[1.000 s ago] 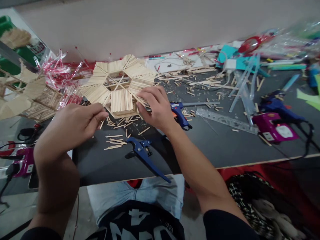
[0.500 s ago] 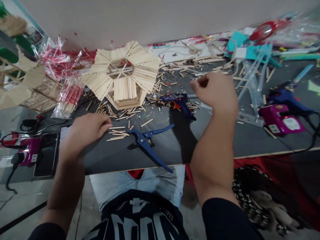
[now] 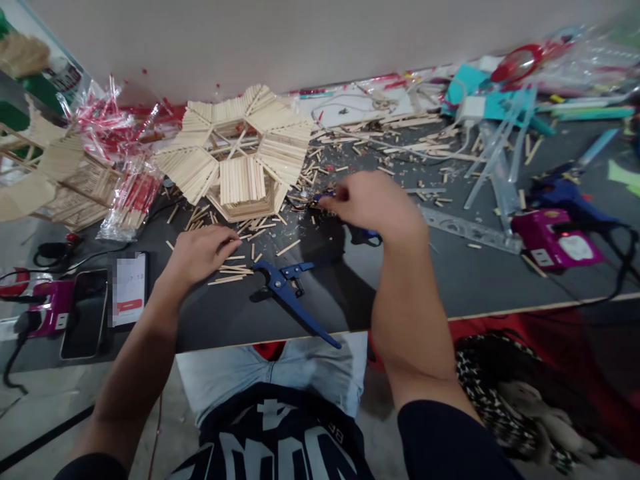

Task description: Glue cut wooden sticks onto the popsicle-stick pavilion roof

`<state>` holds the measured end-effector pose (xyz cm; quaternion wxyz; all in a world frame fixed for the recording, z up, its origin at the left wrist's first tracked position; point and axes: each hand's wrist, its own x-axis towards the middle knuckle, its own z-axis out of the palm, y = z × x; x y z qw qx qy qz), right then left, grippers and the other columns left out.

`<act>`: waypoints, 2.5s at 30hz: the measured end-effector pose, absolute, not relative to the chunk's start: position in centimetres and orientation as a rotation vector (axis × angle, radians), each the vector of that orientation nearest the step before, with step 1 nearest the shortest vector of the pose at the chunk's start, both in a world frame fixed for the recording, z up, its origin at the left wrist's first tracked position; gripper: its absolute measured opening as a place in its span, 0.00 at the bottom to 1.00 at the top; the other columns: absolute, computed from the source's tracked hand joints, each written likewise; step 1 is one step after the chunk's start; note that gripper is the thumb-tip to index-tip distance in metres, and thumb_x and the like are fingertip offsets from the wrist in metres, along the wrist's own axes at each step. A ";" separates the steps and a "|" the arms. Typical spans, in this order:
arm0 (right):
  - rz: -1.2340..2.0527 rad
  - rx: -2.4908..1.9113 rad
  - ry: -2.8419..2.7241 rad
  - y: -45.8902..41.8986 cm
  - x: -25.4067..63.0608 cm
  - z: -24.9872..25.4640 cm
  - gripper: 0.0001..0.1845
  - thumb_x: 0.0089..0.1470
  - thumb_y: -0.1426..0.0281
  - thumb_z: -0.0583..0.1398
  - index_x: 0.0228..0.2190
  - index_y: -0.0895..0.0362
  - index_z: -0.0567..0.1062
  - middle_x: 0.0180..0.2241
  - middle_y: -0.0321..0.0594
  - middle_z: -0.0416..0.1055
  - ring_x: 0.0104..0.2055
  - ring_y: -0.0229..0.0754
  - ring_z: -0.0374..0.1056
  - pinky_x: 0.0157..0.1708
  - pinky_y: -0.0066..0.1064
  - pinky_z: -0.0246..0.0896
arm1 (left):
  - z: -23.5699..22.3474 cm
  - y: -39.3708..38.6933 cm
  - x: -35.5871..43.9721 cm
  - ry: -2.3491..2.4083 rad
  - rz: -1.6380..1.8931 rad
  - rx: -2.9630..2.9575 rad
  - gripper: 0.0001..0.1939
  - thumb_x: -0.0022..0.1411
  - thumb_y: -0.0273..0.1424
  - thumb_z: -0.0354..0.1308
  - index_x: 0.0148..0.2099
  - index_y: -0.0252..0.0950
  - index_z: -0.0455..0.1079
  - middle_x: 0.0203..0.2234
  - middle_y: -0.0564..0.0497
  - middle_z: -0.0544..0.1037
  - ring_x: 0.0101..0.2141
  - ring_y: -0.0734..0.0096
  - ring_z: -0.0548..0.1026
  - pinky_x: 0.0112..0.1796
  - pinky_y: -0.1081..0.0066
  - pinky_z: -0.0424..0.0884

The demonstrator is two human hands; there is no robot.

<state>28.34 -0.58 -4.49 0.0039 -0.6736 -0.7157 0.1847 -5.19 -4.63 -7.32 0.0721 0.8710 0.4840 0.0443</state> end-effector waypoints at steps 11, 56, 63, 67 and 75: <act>1.190 -1.165 -2.813 -0.1 22.3 -7.4 0.07 0.56 0.67 0.65 0.34 0.58 0.79 0.31 0.40 0.75 0.32 0.39 0.68 0.33 0.30 0.57 | -7.5 -4.2 -5.2 2.170 0.376 2.365 0.14 0.73 0.31 0.51 0.51 0.39 0.77 0.45 0.46 0.83 0.41 0.61 0.81 0.31 0.68 0.62; 0.581 -1.124 -2.679 -1.1 19.3 -9.4 0.12 0.66 0.65 0.56 0.39 0.56 0.78 0.31 0.40 0.77 0.32 0.41 0.68 0.35 0.32 0.53 | -7.4 -5.3 -4.2 1.619 -0.029 2.391 0.13 0.76 0.27 0.44 0.54 0.32 0.68 0.49 0.38 0.78 0.44 0.58 0.80 0.38 0.67 0.71; 0.635 -1.154 -2.425 -1.5 18.0 -10.6 0.12 0.64 0.62 0.60 0.42 0.57 0.77 0.34 0.44 0.79 0.34 0.43 0.71 0.36 0.32 0.57 | -7.1 -5.7 -3.7 1.598 0.412 2.208 0.07 0.74 0.33 0.54 0.47 0.38 0.72 0.38 0.49 0.84 0.42 0.62 0.82 0.40 0.68 0.71; 0.806 -1.085 -2.275 -1.6 17.8 -11.2 0.19 0.64 0.54 0.61 0.46 0.56 0.76 0.32 0.41 0.77 0.31 0.41 0.70 0.34 0.31 0.59 | -7.7 -6.0 -3.1 1.422 0.729 1.911 0.07 0.71 0.34 0.58 0.48 0.39 0.73 0.42 0.50 0.85 0.44 0.64 0.84 0.42 0.69 0.74; 0.735 -1.189 -2.053 -2.1 17.5 -11.0 0.28 0.56 0.49 0.66 0.48 0.56 0.72 0.35 0.44 0.78 0.28 0.41 0.68 0.33 0.36 0.63 | -8.0 -5.4 -2.7 1.261 0.887 1.315 0.18 0.64 0.41 0.65 0.49 0.32 0.76 0.40 0.41 0.86 0.41 0.62 0.84 0.36 0.69 0.77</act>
